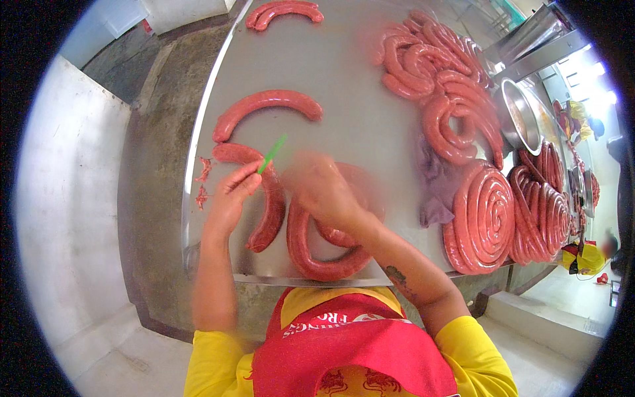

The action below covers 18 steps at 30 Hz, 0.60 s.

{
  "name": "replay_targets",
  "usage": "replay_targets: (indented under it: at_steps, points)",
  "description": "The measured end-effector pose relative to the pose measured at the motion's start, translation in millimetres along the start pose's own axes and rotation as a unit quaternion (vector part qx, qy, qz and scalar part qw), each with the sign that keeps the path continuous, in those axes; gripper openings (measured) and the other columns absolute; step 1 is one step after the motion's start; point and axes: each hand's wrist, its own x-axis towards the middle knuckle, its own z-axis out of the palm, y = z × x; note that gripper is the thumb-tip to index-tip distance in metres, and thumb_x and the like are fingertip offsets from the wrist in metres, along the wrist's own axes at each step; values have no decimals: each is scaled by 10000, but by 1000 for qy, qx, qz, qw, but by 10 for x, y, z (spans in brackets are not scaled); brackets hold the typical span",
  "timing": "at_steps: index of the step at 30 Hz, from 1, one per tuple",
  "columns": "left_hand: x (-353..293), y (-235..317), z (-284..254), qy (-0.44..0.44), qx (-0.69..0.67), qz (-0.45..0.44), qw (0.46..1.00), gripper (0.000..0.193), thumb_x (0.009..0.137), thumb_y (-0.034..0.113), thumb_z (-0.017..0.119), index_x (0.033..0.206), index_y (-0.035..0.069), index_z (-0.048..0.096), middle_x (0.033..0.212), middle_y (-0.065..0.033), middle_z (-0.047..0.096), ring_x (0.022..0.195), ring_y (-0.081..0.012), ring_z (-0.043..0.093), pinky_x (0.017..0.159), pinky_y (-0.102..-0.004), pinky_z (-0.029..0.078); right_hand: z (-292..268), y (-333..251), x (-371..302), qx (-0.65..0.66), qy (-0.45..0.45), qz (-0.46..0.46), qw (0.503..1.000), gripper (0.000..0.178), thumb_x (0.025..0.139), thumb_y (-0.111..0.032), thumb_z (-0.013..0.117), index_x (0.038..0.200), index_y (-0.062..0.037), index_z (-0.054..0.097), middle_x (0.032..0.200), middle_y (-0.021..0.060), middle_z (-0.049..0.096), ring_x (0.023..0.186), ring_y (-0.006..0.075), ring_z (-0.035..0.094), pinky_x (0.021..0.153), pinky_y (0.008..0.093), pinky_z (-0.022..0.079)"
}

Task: The person coils long raw sausage links into spiral shapes on a stainless steel table using a green plastic tool to guide the casing. They repeatedly cut the links with scissors and transfer the finished spirals into a large metal bowl.

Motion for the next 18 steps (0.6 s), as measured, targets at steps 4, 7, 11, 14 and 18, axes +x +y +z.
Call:
replay_targets:
  at_steps: [4, 7, 11, 14, 18]
  points:
    - [60, 67, -14, 30, 220, 181, 958, 282, 810, 105, 637, 1092, 107, 656, 803, -41, 538, 779, -113, 516, 718, -254, 414, -5, -31, -4, 3, -9, 14, 1000, 152, 703, -71, 629, 841, -6, 638, 1249, 167, 473, 1066, 338, 480, 910, 422, 426]
    - [82, -14, -182, -3, 371, 212, 904, 286, 815, 102, 635, 1100, 118, 655, 813, -34, 543, 791, -105, 516, 723, -262, 417, -23, -60, 15, 0, 0, 26, 1000, 150, 705, -74, 630, 838, -7, 641, 1252, 162, 473, 1062, 340, 478, 909, 424, 425]
    - [19, -17, -158, -66, 297, 140, 942, 275, 820, 113, 634, 1094, 101, 656, 837, -36, 567, 810, -116, 532, 743, -283, 425, -17, -73, 26, -20, 13, 9, 1000, 146, 711, -82, 629, 837, -8, 643, 1243, 163, 475, 1050, 348, 477, 911, 429, 421]
    - [59, -102, -88, -95, 172, 81, 977, 309, 844, 147, 619, 1140, 57, 614, 854, -11, 575, 810, -116, 537, 758, -271, 425, -6, -88, 35, 3, -18, 9, 1000, 147, 717, -91, 629, 842, -16, 640, 1202, 165, 489, 1053, 356, 476, 926, 438, 408]
    - [-2, -62, 241, -141, -220, -47, 964, 373, 891, 197, 576, 1209, 12, 519, 895, 16, 576, 836, -118, 540, 788, -254, 423, 49, -136, -46, 2, 22, 47, 999, 167, 725, -101, 619, 876, -32, 640, 1130, 156, 519, 1052, 359, 477, 935, 447, 396]
